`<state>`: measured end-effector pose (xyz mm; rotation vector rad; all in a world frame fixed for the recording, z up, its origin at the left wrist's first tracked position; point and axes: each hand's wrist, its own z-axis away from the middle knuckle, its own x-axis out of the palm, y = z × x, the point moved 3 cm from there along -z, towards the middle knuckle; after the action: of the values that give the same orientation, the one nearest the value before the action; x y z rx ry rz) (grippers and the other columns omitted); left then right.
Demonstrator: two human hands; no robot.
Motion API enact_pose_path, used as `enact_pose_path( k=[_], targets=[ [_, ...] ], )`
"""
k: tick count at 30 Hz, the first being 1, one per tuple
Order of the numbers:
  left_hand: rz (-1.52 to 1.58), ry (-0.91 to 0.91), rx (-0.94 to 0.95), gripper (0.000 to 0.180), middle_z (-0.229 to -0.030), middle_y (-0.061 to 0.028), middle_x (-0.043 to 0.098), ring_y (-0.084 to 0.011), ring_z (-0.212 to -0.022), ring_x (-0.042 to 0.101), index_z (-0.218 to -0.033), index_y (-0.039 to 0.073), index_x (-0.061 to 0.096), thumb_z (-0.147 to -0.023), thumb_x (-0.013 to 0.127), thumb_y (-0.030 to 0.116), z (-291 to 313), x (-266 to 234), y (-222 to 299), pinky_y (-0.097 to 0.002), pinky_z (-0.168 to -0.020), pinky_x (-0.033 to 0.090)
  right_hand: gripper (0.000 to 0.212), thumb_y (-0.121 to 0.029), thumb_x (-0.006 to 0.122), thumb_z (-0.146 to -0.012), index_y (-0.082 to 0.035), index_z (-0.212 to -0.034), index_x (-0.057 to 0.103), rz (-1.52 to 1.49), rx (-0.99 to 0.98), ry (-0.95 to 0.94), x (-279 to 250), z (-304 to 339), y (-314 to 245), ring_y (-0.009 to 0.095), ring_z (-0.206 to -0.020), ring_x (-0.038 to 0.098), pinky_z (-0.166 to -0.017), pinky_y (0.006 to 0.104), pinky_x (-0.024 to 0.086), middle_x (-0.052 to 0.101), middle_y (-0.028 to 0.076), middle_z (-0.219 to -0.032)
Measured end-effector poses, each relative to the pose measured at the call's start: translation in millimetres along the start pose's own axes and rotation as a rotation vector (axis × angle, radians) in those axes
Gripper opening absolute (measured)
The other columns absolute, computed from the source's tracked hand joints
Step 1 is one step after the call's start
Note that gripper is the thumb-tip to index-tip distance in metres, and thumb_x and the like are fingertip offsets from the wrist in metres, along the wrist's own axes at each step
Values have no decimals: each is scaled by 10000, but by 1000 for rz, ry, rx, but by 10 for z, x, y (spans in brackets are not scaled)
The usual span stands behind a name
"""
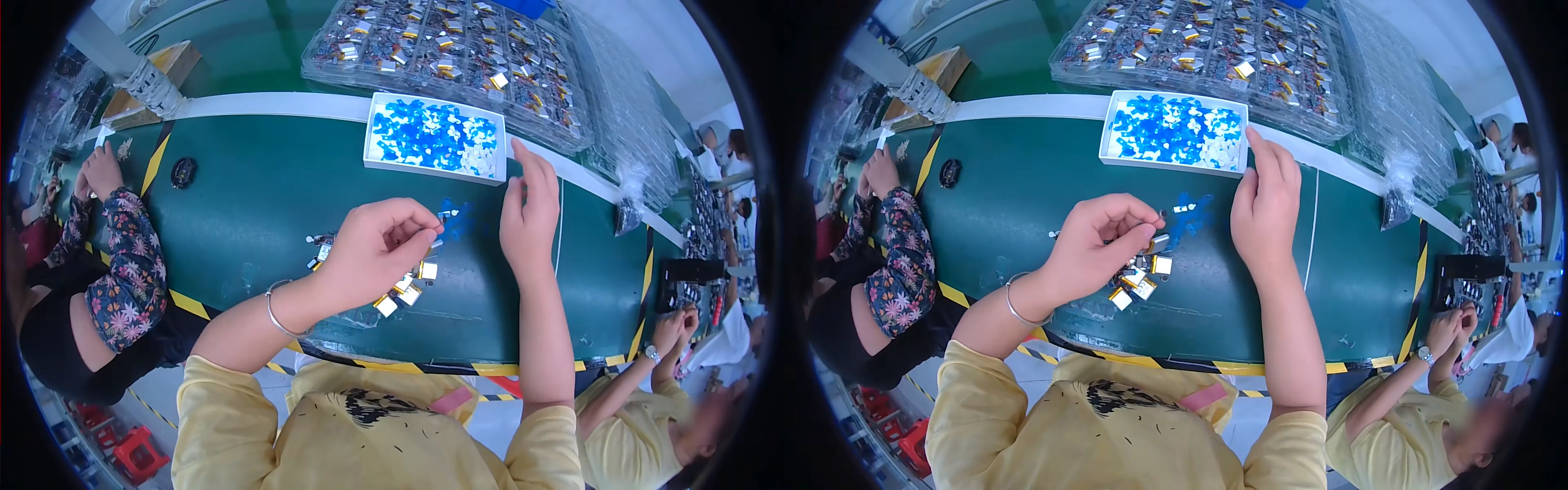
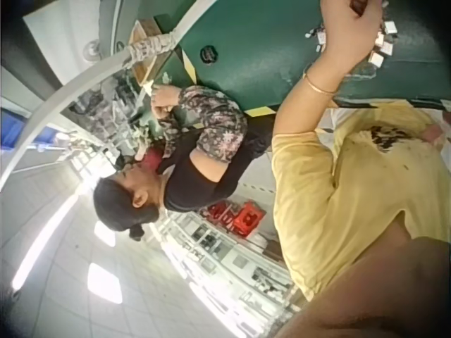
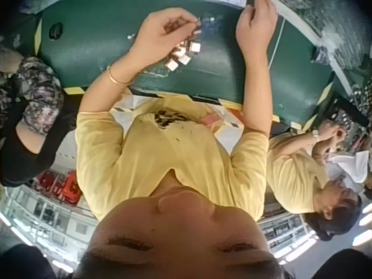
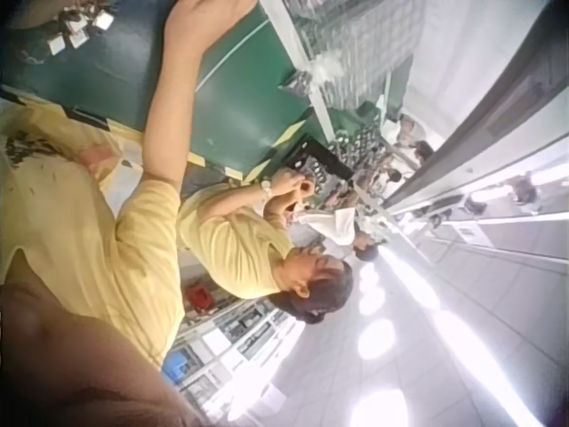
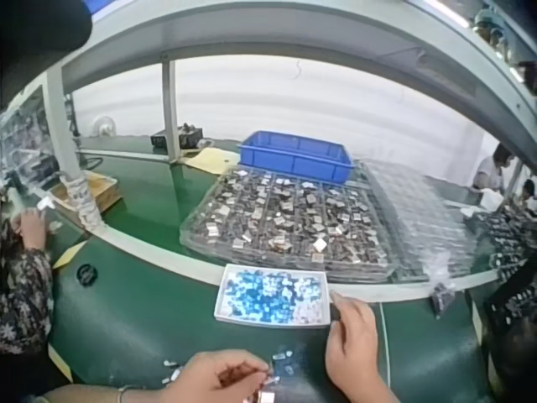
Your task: Assembling small electronic components and batteries into device frames at an assembly line station.
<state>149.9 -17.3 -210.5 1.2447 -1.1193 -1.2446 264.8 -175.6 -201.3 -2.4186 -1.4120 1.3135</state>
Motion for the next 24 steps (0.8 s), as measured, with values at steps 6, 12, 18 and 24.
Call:
enact_pose_path(
  k=[6,12,18,24],
  targets=[
    [433,0,-88,288,-945,-40,625,-68,-793,577,-1151,-11,546,-867,560,34,17,8,13,-199,-649,468,278,-56,677,-705,-16,-973,610,-371,-53,-262,-133,245,-501,201,-804,604,-708,290,477,623,111,-909],
    [453,-296,-283,335,-979,-92,646,-95,-896,600,-1174,9,566,-883,585,173,32,-116,85,-241,-769,491,189,18,616,-762,3,-951,603,-450,49,-291,-135,405,-444,179,-835,600,-728,272,468,621,108,-903],
    [-1012,669,6,294,-889,-168,657,-283,-847,630,-945,40,665,-742,646,252,33,-1415,314,-376,-751,500,99,51,581,-783,14,-874,593,-690,291,-278,-138,359,-405,146,-818,571,-746,255,449,605,80,-874],
    [-1061,1017,-508,394,-1009,-149,648,-282,-944,616,-1034,69,653,-702,685,280,571,-2620,-106,-351,-835,474,95,60,585,-788,5,-864,580,-735,356,-340,-113,392,-420,126,-822,562,-746,238,437,597,63,-865]
  ],
)
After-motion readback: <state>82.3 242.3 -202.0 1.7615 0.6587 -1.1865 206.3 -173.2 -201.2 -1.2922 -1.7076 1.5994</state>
